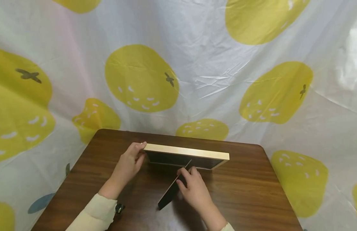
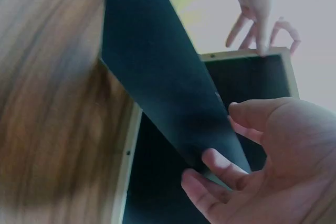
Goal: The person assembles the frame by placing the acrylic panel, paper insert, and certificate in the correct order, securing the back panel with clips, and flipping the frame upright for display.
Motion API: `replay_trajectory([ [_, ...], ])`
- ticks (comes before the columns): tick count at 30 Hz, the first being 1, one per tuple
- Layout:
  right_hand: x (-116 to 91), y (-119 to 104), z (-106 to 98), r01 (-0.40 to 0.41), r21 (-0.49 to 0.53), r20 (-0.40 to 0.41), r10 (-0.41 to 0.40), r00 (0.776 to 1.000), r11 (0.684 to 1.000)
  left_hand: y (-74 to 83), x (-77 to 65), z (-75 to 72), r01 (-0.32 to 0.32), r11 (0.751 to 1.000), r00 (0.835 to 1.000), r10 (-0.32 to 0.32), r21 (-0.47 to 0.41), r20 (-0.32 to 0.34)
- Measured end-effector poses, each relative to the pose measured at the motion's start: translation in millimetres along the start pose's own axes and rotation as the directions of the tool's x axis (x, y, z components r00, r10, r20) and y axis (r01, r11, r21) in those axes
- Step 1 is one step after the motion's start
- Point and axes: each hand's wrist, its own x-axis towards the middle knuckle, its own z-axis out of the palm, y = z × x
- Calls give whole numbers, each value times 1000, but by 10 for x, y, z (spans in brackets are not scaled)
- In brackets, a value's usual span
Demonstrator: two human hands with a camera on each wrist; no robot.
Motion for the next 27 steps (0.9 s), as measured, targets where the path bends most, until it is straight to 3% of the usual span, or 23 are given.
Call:
replay_trajectory([
  [3, -28, 1, -123, 21, 54, -40, -19, 999, 998, 56, -55, -34, 31, 999, 1000, -31, -12, 4],
  [5, -38, 9, -226, 83, 110, -190, -61, 980, 990, 100, -81, -58, 51, 998, 999, -51, -26, -1],
  [6, -41, 13, -282, 130, 137, -298, -84, 951, 982, 124, -86, -70, 59, 998, 998, -59, -32, -8],
  [7, -42, 19, -340, 175, 156, -416, -96, 904, 972, 145, -90, -80, 65, 997, 998, -66, -38, -17],
  [9, -52, -4, -504, 250, 181, -633, -82, 769, 951, 197, -85, -99, 81, 996, 996, -82, -47, -36],
  [11, -51, 65, -638, 257, 228, -762, 8, 648, 939, 255, -77, -120, 135, 988, 990, -137, -78, -29],
  [12, -49, 120, -700, 236, 276, -787, 78, 612, 932, 287, -71, -129, 179, 978, 983, -181, -111, -16],
  [14, -36, 275, -783, 182, 385, -786, 218, 578, 905, 350, -60, -143, 307, 930, 951, -308, -201, 24],
  [15, -21, 403, -776, 146, 441, -760, 282, 586, 886, 376, -57, -150, 379, 891, 924, -379, -248, 52],
  [16, -7, 508, -779, 117, 496, -720, 331, 610, 861, 396, -50, -152, 445, 849, 894, -442, -285, 77],
  [18, 9, 668, -773, 55, 574, -617, 388, 685, 817, 422, -29, -147, 536, 776, 839, -532, -334, 110],
  [20, 16, 782, -746, -11, 625, -497, 409, 765, 781, 424, -8, -133, 581, 739, 807, -578, -341, 123],
  [21, 9, 822, -733, -40, 639, -438, 406, 802, 768, 418, 5, -123, 590, 733, 800, -586, -338, 126],
  [23, -2, 879, -708, -68, 654, -357, 387, 850, 753, 406, 37, -103, 597, 730, 795, -593, -332, 128],
  [25, -11, 916, -688, -65, 665, -324, 366, 872, 744, 391, 73, -88, 599, 728, 793, -595, -332, 127],
  [27, -20, 932, -675, -43, 670, -327, 347, 879, 741, 383, 114, -79, 601, 727, 791, -599, -332, 124],
])
